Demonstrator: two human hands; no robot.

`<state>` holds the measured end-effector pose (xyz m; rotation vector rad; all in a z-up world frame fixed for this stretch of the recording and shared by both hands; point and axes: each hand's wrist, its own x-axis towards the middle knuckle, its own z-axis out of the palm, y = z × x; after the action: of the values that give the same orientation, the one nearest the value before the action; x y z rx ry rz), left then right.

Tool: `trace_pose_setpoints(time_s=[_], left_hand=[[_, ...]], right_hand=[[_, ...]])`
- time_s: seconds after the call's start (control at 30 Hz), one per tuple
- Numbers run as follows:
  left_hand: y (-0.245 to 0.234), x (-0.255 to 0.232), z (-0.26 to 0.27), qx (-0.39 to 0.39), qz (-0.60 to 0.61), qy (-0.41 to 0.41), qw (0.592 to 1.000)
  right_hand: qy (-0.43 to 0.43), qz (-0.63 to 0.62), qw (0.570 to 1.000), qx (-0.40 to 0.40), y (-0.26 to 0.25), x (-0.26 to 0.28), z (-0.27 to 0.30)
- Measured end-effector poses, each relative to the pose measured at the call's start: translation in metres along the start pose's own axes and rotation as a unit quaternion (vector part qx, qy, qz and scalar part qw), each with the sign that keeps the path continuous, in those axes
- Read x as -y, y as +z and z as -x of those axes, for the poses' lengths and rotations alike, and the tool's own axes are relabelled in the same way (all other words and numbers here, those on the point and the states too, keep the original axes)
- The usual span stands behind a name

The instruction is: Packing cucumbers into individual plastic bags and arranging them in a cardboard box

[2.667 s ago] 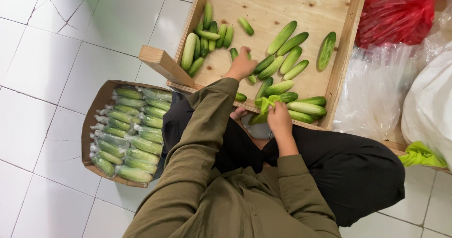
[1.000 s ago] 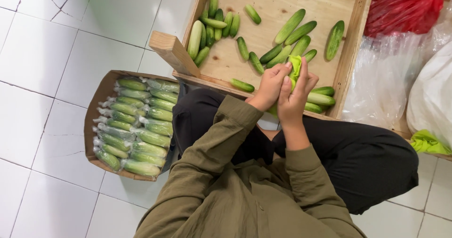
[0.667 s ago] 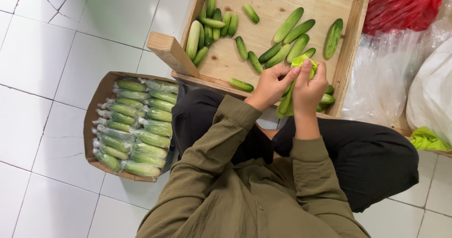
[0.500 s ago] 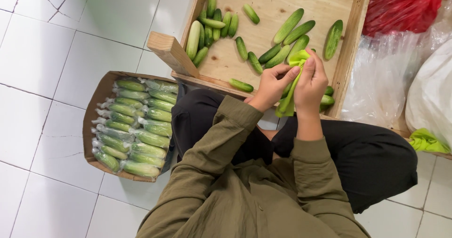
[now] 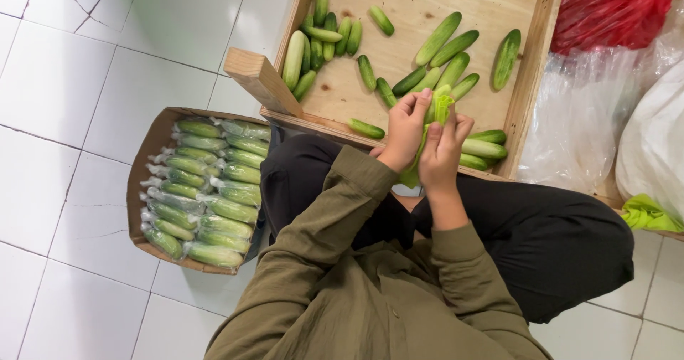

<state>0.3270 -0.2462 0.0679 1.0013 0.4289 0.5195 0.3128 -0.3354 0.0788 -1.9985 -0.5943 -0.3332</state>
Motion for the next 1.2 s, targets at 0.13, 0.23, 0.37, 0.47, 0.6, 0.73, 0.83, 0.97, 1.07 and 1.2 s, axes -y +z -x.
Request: trace_pose_setpoints(time_s=[0.13,0.23,0.37,0.47,0.6,0.73,0.83,0.97,1.07,1.2], left_hand=[[0.005,-0.001,-0.003,0.023,-0.019,0.024,0.999],[0.009,-0.015,0.001,0.037,-0.047,0.032,0.998],[0.005,-0.016,0.000,0.059,-0.095,0.030,0.993],[0.003,-0.010,-0.001,0.068,-0.103,0.016,0.992],[-0.001,0.016,-0.002,0.096,-0.153,0.009,0.984],[0.001,0.022,-0.003,0.112,-0.092,0.003,0.989],[0.004,0.025,0.000,0.085,-0.047,-0.005,0.995],[0.001,-0.001,0.000,0.024,0.004,0.004,1.000],[-0.003,-0.001,-0.007,0.034,0.005,0.020,0.999],[-0.002,0.016,-0.007,0.059,0.023,0.018,0.998]], right_hand=[[0.011,-0.006,1.000,-0.005,-0.002,-0.007,-0.014],[0.050,-0.029,0.998,-0.027,0.001,-0.007,-0.020],[0.078,-0.039,0.994,-0.059,0.000,-0.002,-0.029],[0.072,-0.004,0.994,-0.082,-0.006,-0.006,-0.039],[0.058,0.061,0.991,-0.103,-0.017,-0.037,-0.055],[0.007,0.027,0.996,-0.090,-0.019,-0.019,-0.061],[-0.007,0.020,0.997,-0.074,-0.010,0.002,-0.050],[-0.039,-0.015,0.999,0.010,0.008,0.001,-0.011],[-0.064,-0.050,0.997,0.014,0.005,0.016,-0.010],[-0.051,-0.097,0.992,-0.065,0.004,0.007,-0.014]])
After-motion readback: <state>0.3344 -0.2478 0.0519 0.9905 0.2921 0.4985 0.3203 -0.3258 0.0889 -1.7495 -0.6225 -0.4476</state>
